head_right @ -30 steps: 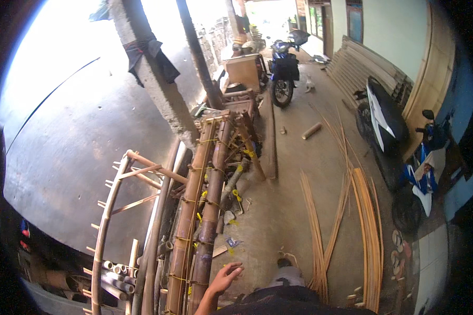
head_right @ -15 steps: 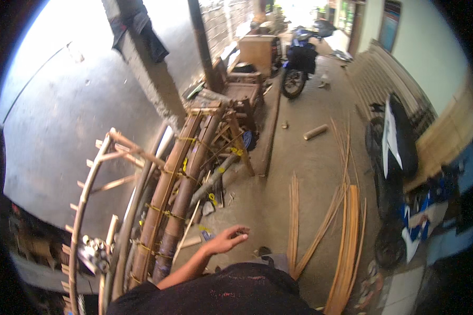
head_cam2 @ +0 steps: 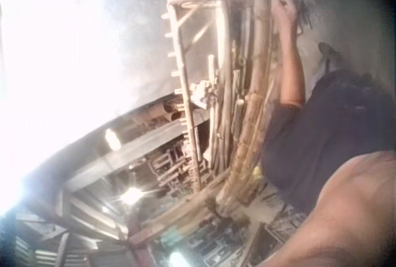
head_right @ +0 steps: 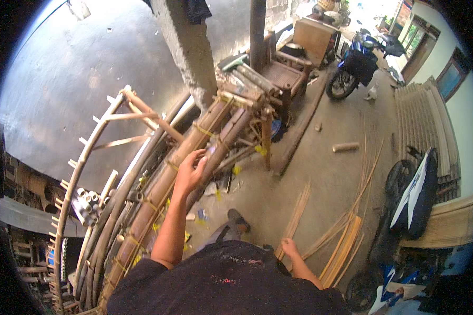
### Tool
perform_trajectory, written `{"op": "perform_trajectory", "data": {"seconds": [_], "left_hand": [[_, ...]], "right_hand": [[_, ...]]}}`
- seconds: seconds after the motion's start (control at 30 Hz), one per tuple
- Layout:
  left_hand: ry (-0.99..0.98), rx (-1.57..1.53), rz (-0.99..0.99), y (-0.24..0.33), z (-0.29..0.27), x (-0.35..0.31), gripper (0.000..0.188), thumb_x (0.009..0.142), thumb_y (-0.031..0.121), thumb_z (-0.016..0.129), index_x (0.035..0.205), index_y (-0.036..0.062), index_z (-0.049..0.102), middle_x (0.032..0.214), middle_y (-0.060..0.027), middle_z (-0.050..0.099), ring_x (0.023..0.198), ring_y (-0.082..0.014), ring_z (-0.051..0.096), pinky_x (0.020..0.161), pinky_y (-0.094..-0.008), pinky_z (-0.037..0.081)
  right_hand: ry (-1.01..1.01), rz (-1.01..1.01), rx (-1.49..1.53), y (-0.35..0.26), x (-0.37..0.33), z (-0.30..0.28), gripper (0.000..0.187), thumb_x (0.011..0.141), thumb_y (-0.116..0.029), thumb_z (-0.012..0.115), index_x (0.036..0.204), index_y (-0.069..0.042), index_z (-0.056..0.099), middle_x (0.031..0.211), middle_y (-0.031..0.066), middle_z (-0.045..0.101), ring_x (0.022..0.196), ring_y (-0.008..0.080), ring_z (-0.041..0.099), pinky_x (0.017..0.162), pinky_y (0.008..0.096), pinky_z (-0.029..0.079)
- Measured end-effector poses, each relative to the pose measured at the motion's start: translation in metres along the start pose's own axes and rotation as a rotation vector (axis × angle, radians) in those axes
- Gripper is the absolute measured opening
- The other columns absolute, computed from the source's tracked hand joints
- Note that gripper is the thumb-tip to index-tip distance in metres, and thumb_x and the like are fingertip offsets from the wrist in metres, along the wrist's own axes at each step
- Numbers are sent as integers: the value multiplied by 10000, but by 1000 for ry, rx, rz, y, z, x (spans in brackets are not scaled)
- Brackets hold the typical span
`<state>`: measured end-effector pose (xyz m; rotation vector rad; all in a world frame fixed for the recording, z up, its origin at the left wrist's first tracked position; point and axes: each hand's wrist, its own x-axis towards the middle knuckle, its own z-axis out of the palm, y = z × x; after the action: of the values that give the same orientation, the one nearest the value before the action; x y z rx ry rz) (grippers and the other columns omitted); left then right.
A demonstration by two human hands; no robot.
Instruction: The person arranges thin bamboo strips on the floor, then moves to a rack of bamboo poles and ties them together with yellow string. The person handles the strips and poles by hand, organizing and bundling them in a workshop setting.
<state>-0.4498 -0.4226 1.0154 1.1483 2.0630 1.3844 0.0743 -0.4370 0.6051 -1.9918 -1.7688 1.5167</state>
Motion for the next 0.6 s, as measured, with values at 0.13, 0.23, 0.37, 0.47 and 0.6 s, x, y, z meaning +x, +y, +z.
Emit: {"op": "perform_trajectory", "data": {"seconds": [0.13,0.23,0.37,0.47,0.6], "left_hand": [[135,155,34,-6,3,75,327,972,222,636,1215,6,678,1142,-206,710,1037,-321,699,926,-396,541],[154,289,110,-35,25,145,358,946,229,640,1222,3,670,1156,-225,696,1059,-359,681,936,-440,536],[43,498,14,-53,74,224,334,933,195,626,1198,-8,640,1126,-251,686,1092,-406,647,926,-504,525],[17,485,-117,-55,111,260,314,921,201,643,1166,5,647,1124,-277,682,1075,-433,649,932,-522,511],[76,422,-205,-68,135,271,212,927,164,623,1068,7,610,949,-314,683,941,-507,652,847,-579,504]], "right_hand": [[-247,-185,-21,-155,64,8,307,977,-229,606,1199,-23,659,953,66,698,787,172,673,667,330,538],[-382,-197,160,-295,88,14,307,1007,-226,582,1244,-44,652,1037,65,705,850,179,684,725,330,541],[-440,-134,383,-436,125,0,339,1023,-230,556,1285,-27,628,1118,85,694,968,200,674,796,343,541],[-433,-106,568,-500,182,-4,311,1023,-209,538,1282,-51,607,1147,75,664,1014,209,646,837,372,528],[-463,23,835,-562,232,-8,346,993,-156,516,1312,-26,546,1127,103,627,986,260,625,865,404,518]]}}
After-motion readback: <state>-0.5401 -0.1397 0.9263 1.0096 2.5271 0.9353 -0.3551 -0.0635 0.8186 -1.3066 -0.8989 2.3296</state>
